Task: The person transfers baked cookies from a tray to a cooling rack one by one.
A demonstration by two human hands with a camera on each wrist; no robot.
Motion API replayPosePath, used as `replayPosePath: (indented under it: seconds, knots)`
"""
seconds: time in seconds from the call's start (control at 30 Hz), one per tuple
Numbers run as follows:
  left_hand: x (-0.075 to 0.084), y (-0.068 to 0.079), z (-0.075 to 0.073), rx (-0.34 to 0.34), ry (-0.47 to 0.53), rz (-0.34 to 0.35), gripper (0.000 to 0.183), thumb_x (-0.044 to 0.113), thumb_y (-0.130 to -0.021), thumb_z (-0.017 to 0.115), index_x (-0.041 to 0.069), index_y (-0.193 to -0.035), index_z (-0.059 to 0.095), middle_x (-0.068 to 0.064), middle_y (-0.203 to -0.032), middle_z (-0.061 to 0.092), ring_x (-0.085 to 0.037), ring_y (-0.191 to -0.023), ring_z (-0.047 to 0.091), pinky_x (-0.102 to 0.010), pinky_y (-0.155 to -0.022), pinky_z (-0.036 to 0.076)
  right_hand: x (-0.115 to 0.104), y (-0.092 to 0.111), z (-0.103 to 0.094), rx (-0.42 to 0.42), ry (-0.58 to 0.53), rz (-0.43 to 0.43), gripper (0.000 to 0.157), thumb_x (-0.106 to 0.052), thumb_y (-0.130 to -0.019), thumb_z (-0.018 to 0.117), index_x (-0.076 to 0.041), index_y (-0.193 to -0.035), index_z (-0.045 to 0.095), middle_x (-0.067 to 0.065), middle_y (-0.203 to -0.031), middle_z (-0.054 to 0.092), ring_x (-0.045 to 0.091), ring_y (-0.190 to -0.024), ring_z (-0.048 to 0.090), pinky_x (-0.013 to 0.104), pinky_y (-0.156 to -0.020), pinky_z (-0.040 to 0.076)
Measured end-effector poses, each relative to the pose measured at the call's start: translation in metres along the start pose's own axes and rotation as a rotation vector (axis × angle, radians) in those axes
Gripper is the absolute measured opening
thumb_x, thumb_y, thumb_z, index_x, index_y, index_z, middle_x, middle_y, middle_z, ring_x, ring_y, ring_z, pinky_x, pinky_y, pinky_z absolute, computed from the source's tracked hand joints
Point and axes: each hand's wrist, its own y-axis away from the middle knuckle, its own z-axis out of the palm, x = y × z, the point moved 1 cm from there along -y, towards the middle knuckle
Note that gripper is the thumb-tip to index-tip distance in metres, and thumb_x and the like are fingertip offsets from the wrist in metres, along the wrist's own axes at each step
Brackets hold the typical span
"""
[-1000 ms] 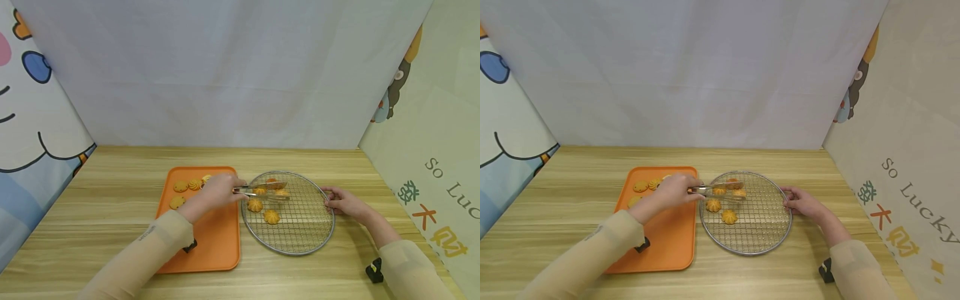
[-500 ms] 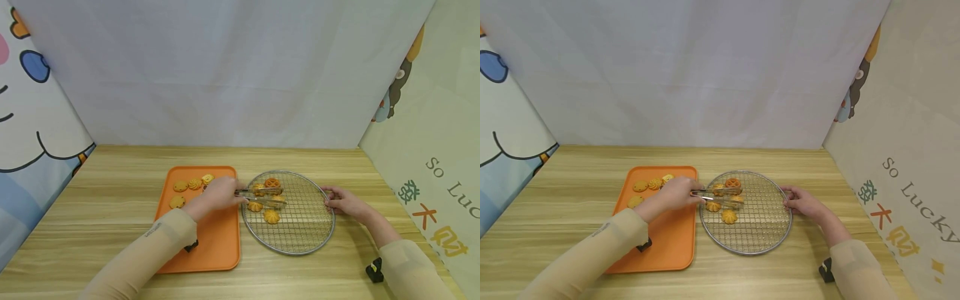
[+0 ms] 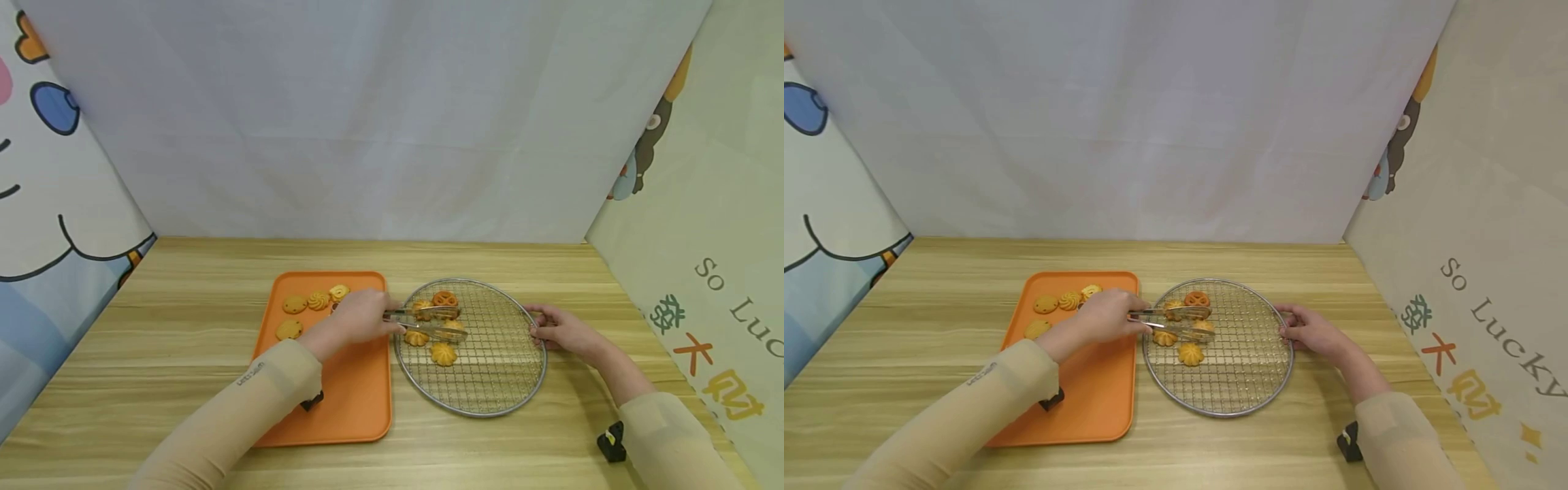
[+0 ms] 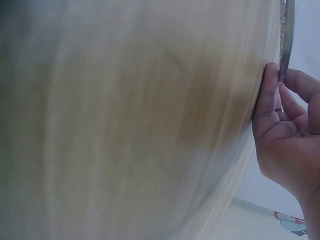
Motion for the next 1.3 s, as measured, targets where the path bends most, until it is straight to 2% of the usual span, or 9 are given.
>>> replayPosePath:
  seconds: [0.13, 0.27, 0.43, 0.73, 0.93, 1.03, 1.13, 1.23, 1.3]
  knots:
    - [-0.001, 0.0, 0.0, 0.001, 0.003, -0.006, 0.048, 0.043, -0.083, 0.07, 0.014, -0.121, 0.066, 0.005, -0.08, 0.068, -0.005, -0.06, 0.055, -0.024, -0.05, 0.041, 0.0, 0.0, 0.0, 0.001, 0.004, 0.001, 0.06, -0.005, -0.097, 0.049, 0.008, -0.146, 0.017, 0.01, -0.099, 0.049, 0.01, -0.083, 0.058, 0.027, -0.076, 0.052]
    - [-0.002, 0.002, 0.0, 0.011, -0.006, -0.002, 0.049, 0.044, -0.084, 0.07, 0.012, -0.121, 0.066, 0.001, -0.093, 0.071, -0.006, -0.07, 0.062, -0.023, -0.053, 0.045, -0.001, 0.0, 0.0, 0.0, 0.005, 0.0, 0.06, -0.005, -0.097, 0.049, 0.008, -0.146, 0.018, 0.01, -0.1, 0.049, 0.01, -0.083, 0.058, 0.027, -0.076, 0.052]
    - [-0.003, 0.005, -0.006, -0.007, 0.033, -0.02, 0.055, 0.048, -0.084, 0.068, 0.011, -0.125, 0.063, -0.001, -0.103, 0.071, -0.01, -0.08, 0.065, -0.026, -0.058, 0.048, -0.001, 0.0, 0.0, 0.0, -0.003, -0.004, 0.059, -0.004, -0.097, 0.049, 0.008, -0.146, 0.018, 0.01, -0.099, 0.049, 0.01, -0.082, 0.058, 0.027, -0.076, 0.052]
    - [-0.005, 0.015, -0.025, -0.001, 0.044, -0.065, 0.054, 0.049, -0.083, 0.068, 0.015, -0.125, 0.063, 0.005, -0.092, 0.067, -0.006, -0.071, 0.058, -0.028, -0.06, 0.046, -0.002, 0.001, 0.0, -0.002, -0.004, -0.01, 0.059, -0.004, -0.097, 0.049, 0.009, -0.145, 0.019, 0.009, -0.098, 0.049, 0.01, -0.082, 0.058, 0.027, -0.075, 0.052]
    - [-0.009, 0.027, -0.039, 0.028, 0.072, -0.06, 0.043, 0.047, -0.084, 0.068, 0.015, -0.112, 0.067, 0.007, -0.074, 0.059, -0.009, -0.055, 0.05, -0.027, -0.051, 0.038, -0.001, 0.001, -0.001, -0.001, 0.001, -0.007, 0.059, -0.005, -0.097, 0.05, 0.008, -0.145, 0.019, 0.009, -0.098, 0.049, 0.01, -0.082, 0.058, 0.027, -0.075, 0.052]
    - [-0.011, 0.034, -0.047, 0.041, 0.079, -0.066, 0.041, 0.048, -0.084, 0.067, 0.018, -0.111, 0.066, 0.008, -0.071, 0.056, -0.009, -0.052, 0.048, -0.026, -0.049, 0.035, -0.001, 0.001, -0.001, -0.002, 0.003, -0.005, 0.059, -0.005, -0.097, 0.05, 0.008, -0.146, 0.019, 0.009, -0.098, 0.048, 0.01, -0.082, 0.058, 0.027, -0.075, 0.052]
    - [-0.013, 0.04, -0.054, 0.046, 0.081, -0.082, 0.031, 0.048, -0.084, 0.067, 0.02, -0.097, 0.066, 0.005, -0.066, 0.055, -0.01, -0.049, 0.043, -0.026, -0.048, 0.032, 0.0, 0.001, -0.002, -0.004, 0.004, -0.004, 0.059, -0.006, -0.097, 0.05, 0.008, -0.146, 0.019, 0.009, -0.098, 0.048, 0.01, -0.082, 0.057, 0.027, -0.075, 0.052]
    - [-0.016, 0.047, -0.06, 0.063, 0.082, -0.094, 0.029, 0.049, -0.084, 0.067, 0.02, -0.081, 0.06, 0.002, -0.063, 0.053, -0.011, -0.047, 0.04, -0.026, -0.047, 0.03, 0.0, 0.0, -0.002, -0.006, 0.001, -0.005, 0.06, -0.006, -0.097, 0.05, 0.008, -0.146, 0.019, 0.009, -0.098, 0.048, 0.01, -0.082, 0.058, 0.027, -0.075, 0.052]
    - [-0.019, 0.051, -0.063, 0.083, 0.083, -0.09, 0.03, 0.048, -0.084, 0.067, 0.019, -0.079, 0.059, 0.002, -0.065, 0.053, -0.011, -0.049, 0.04, -0.026, -0.048, 0.031, 0.001, 0.0, -0.002, -0.006, 0.002, -0.005, 0.06, -0.006, -0.097, 0.05, 0.008, -0.146, 0.019, 0.009, -0.098, 0.048, 0.01, -0.083, 0.058, 0.027, -0.076, 0.052]
